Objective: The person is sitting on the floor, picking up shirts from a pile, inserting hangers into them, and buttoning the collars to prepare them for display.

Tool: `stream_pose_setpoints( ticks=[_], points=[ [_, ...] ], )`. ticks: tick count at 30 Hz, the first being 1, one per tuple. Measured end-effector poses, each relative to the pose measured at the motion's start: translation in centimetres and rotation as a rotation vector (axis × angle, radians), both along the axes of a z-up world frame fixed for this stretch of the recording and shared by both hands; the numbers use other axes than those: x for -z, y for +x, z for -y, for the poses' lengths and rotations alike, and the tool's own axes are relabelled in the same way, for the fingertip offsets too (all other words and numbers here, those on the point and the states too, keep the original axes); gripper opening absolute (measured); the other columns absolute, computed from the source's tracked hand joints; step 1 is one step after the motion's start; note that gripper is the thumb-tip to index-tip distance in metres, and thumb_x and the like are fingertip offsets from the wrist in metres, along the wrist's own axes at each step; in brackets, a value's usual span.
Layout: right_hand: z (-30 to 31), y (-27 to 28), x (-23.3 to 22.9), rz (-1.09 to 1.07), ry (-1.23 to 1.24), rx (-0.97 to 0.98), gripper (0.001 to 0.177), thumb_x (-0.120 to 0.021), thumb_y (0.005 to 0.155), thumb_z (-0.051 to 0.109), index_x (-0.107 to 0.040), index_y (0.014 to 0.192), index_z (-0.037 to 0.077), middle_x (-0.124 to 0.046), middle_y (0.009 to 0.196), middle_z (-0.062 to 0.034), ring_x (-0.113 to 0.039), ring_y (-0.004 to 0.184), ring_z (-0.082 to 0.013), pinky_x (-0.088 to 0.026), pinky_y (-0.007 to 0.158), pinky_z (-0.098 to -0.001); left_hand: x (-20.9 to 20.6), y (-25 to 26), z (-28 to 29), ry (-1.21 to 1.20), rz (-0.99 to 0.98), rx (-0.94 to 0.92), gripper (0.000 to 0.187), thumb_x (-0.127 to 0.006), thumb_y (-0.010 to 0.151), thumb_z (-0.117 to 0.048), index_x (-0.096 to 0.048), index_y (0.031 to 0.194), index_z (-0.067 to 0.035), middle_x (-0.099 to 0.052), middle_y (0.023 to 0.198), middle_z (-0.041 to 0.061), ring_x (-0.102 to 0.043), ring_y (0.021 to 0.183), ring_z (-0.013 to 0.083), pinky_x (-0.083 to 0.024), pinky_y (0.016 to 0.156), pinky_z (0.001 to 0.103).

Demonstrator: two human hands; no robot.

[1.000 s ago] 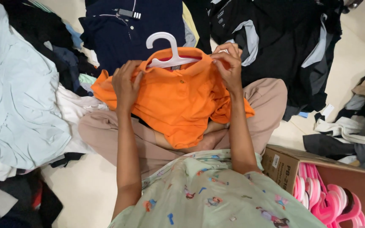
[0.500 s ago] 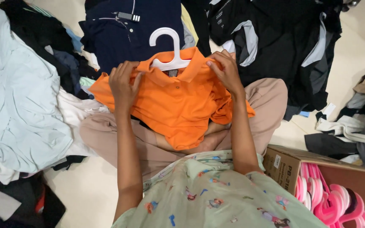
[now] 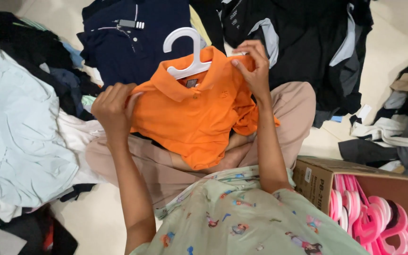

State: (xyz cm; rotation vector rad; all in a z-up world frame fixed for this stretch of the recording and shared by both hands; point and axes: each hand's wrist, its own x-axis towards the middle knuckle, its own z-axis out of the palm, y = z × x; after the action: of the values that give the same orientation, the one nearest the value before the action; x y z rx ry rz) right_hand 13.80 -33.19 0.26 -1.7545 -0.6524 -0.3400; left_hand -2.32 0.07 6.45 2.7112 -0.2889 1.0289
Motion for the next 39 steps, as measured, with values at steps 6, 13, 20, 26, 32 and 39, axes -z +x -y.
stream_pose_setpoints(
  ticks=[6, 13, 20, 26, 32, 39],
  points=[
    [3.3, 1.0, 1.3, -0.233, 0.295, 0.029, 0.041, -0.068, 0.103, 0.036, -0.05, 0.128, 0.009, -0.056, 0.115, -0.0026, -0.056, 0.106, -0.0126, -0.05, 0.09, -0.0271, 0.6, 2.6, 0.1, -0.194, 0.168, 0.011, 0.023, -0.079, 0.106, -0.016, -0.075, 0.092, 0.002, -0.067, 0.08, 0.01, -0.055, 0.066, 0.0272, -0.04, 0.062, 0.037],
    [9.2, 3.1, -2.2, -0.108, 0.353, 0.185, 0.033, -0.061, 0.107, 0.033, -0.046, 0.123, 0.01, -0.049, 0.106, -0.0006, -0.052, 0.093, -0.0099, -0.046, 0.081, -0.0246, -1.6, 11.0, 5.9, -0.254, 0.192, 0.169, 0.022, -0.08, 0.105, -0.017, -0.078, 0.098, 0.004, -0.068, 0.083, 0.012, -0.057, 0.069, 0.0281, -0.041, 0.066, 0.038],
    [21.1, 8.8, -3.5, 0.083, 0.428, 0.455, 0.033, -0.062, 0.108, 0.039, -0.049, 0.12, 0.012, -0.059, 0.098, -0.004, -0.057, 0.083, -0.0129, -0.045, 0.072, -0.0283, -1.4, 23.3, 17.7, -0.358, 0.21, 0.368, 0.014, -0.082, 0.099, -0.011, -0.077, 0.098, 0.002, -0.07, 0.084, 0.01, -0.062, 0.073, 0.025, -0.047, 0.065, 0.035],
    [30.3, 15.9, -3.0, 0.338, 0.383, 0.542, 0.024, -0.057, 0.114, 0.026, -0.039, 0.126, 0.015, -0.049, 0.113, -0.0097, -0.052, 0.084, -0.0203, -0.044, 0.077, -0.0346, 1.6, 34.0, 28.2, -0.464, 0.189, 0.474, 0.014, -0.081, 0.096, -0.012, -0.075, 0.096, 0.001, -0.068, 0.081, 0.008, -0.062, 0.073, 0.0228, -0.047, 0.065, 0.033],
    [36.2, 24.2, 0.6, 0.387, 0.102, 0.784, 0.02, -0.043, 0.111, 0.024, -0.048, 0.104, 0.006, -0.048, 0.099, -0.0067, -0.05, 0.093, -0.0224, -0.04, 0.087, -0.035, 7.6, 46.7, 34.4, -0.501, 0.055, 0.52, 0.012, -0.082, 0.095, -0.015, -0.076, 0.1, -0.006, -0.072, 0.087, 0.002, -0.067, 0.079, 0.0188, -0.049, 0.067, 0.031],
    [39.8, 35.5, 9.5, 0.273, -0.292, 0.769, 0.046, -0.033, 0.117, 0.039, -0.062, 0.133, 0.006, -0.062, 0.121, -0.0102, -0.065, 0.111, -0.0299, -0.05, 0.091, -0.0387, 17.4, 57.4, 33.5, -0.528, -0.161, 0.335, 0.014, -0.084, 0.089, -0.018, -0.079, 0.101, -0.011, -0.076, 0.096, -0.001, -0.072, 0.086, 0.0174, -0.051, 0.077, 0.029]
  ],
)
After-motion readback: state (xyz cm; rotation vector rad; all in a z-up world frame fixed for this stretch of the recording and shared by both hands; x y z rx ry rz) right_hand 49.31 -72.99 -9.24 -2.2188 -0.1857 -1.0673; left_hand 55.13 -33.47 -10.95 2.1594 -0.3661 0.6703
